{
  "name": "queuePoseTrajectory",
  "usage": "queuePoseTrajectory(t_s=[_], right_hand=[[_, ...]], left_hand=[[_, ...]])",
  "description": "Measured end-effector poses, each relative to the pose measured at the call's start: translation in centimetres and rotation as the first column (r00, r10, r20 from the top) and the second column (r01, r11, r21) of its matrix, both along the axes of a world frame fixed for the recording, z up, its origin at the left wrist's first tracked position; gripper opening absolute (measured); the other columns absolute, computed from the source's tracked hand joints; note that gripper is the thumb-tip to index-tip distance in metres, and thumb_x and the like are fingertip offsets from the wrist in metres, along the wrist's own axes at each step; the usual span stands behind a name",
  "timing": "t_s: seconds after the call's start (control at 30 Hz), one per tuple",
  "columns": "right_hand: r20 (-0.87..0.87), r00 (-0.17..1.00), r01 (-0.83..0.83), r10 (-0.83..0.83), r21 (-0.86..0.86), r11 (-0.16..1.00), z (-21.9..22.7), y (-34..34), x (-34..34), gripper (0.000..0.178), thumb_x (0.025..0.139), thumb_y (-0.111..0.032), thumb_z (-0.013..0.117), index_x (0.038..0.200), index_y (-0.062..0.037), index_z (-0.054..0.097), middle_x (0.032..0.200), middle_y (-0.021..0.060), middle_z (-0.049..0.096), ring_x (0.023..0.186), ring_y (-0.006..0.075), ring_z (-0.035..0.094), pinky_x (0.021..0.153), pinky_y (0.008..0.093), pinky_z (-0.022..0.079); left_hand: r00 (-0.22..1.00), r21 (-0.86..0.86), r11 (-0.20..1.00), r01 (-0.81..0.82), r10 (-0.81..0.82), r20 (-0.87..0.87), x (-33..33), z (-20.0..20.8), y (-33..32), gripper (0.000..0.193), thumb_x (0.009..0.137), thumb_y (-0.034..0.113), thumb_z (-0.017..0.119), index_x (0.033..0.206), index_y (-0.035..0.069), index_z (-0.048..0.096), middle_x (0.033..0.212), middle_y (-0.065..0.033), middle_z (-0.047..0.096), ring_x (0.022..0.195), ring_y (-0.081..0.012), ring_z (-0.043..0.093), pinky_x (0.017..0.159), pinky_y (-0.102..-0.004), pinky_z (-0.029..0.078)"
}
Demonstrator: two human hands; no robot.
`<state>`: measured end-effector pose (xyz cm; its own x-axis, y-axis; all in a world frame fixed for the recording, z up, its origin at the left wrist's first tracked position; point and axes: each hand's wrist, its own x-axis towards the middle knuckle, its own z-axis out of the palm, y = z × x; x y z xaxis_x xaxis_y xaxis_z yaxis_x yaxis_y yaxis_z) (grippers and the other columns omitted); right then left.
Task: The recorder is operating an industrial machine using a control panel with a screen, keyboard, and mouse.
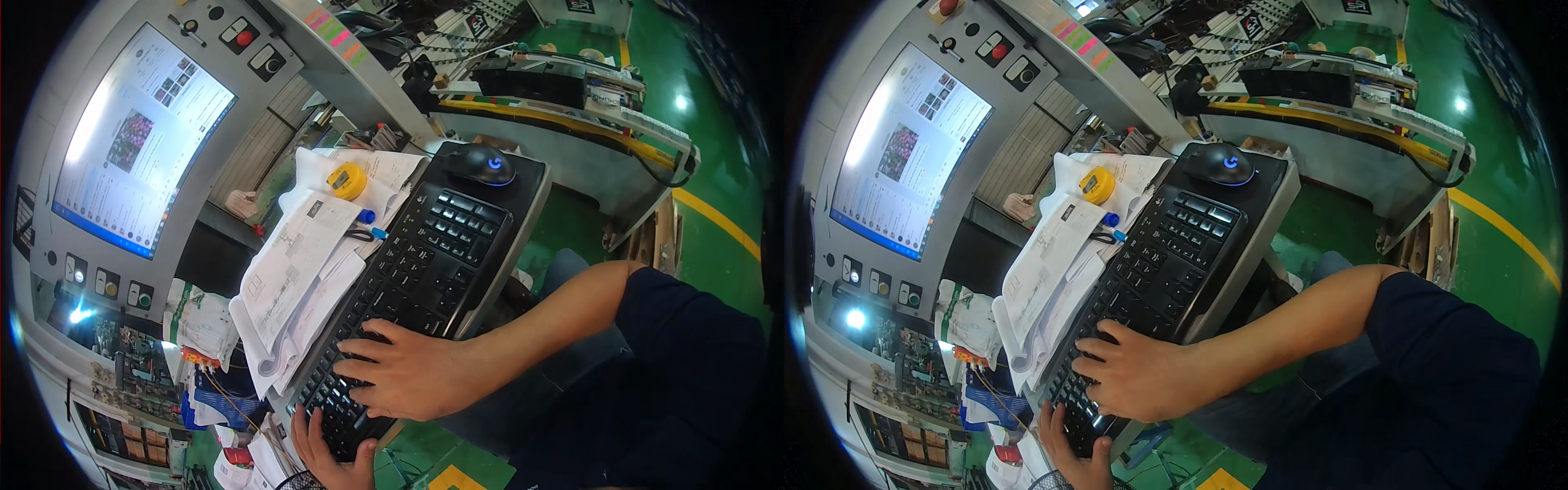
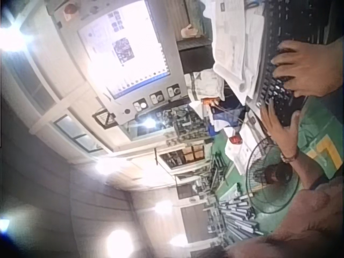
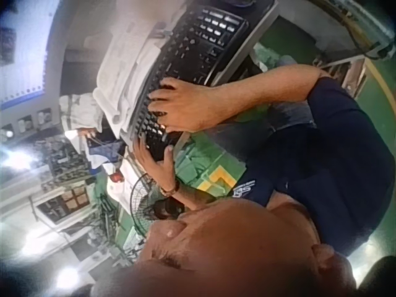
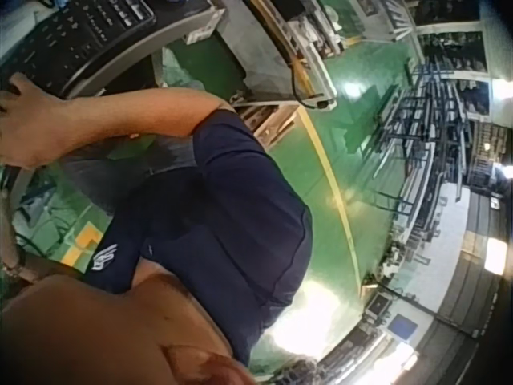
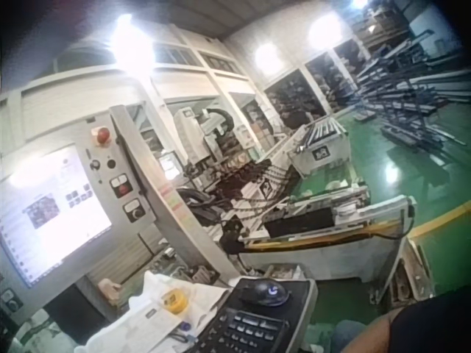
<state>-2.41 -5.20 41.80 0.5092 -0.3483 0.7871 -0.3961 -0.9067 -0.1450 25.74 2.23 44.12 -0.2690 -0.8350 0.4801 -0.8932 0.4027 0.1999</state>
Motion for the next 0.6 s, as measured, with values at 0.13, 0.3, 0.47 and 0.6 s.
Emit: queuePoseTrajectory(t_s=[0.13, 0.3, 0.47, 0.6], right_hand=[[0.068, 0.992, 0.105, -0.107, 0.029, 0.994, 0.1, -0.9, -0.6, 0.032, 0.108, -0.032, 0.067, 0.114, -0.0027, 0.078, 0.135, 0.0249, 0.067, 0.136, 0.0438, 0.059, 0.117, 0.0603, 0.039], [-0.004, 0.987, 0.162, -0.162, 0.014, 0.987, 0.1, -1.1, -1.6, 0.03, 0.107, -0.031, 0.068, 0.112, -0.0034, 0.077, 0.135, 0.0237, 0.067, 0.138, 0.0419, 0.059, 0.118, 0.059, 0.038], [0.025, 0.999, 0.026, -0.027, 0.015, 1.0, 0.1, -0.2, -1.6, 0.025, 0.101, -0.028, 0.072, 0.107, -0.0041, 0.079, 0.137, 0.0228, 0.067, 0.141, 0.0408, 0.058, 0.119, 0.0602, 0.038], [0.017, 1.0, 0.017, -0.018, 0.042, 0.999, 0.1, 0.4, -1.7, 0.022, 0.098, -0.027, 0.076, 0.103, -0.006, 0.079, 0.139, 0.0196, 0.068, 0.144, 0.0386, 0.058, 0.121, 0.0604, 0.038]], left_hand=[[0.999, -0.004, 1.0, -0.024, 0.024, -0.034, -0.2, -0.2, 0.3, 0.091, 0.095, 0.064, 0.084, 0.16, 0.004, 0.061, 0.167, -0.0277, 0.055, 0.156, -0.0514, 0.048, 0.13, -0.0636, 0.035], [0.997, -0.013, 0.999, -0.037, 0.036, -0.063, -0.4, -0.2, 0.4, 0.088, 0.093, 0.059, 0.088, 0.158, 0.005, 0.062, 0.168, -0.0269, 0.055, 0.156, -0.0508, 0.049, 0.13, -0.0629, 0.036], [0.996, -0.002, 0.999, -0.052, 0.051, -0.07, -0.5, -0.2, 0.5, 0.088, 0.093, 0.058, 0.089, 0.158, 0.005, 0.063, 0.169, -0.0266, 0.054, 0.156, -0.0503, 0.049, 0.13, -0.0628, 0.036], [0.997, -0.015, 0.999, -0.052, 0.051, -0.055, -0.4, -0.3, 0.5, 0.089, 0.093, 0.06, 0.089, 0.158, 0.004, 0.063, 0.169, -0.0267, 0.054, 0.156, -0.05, 0.049, 0.13, -0.0626, 0.036]])
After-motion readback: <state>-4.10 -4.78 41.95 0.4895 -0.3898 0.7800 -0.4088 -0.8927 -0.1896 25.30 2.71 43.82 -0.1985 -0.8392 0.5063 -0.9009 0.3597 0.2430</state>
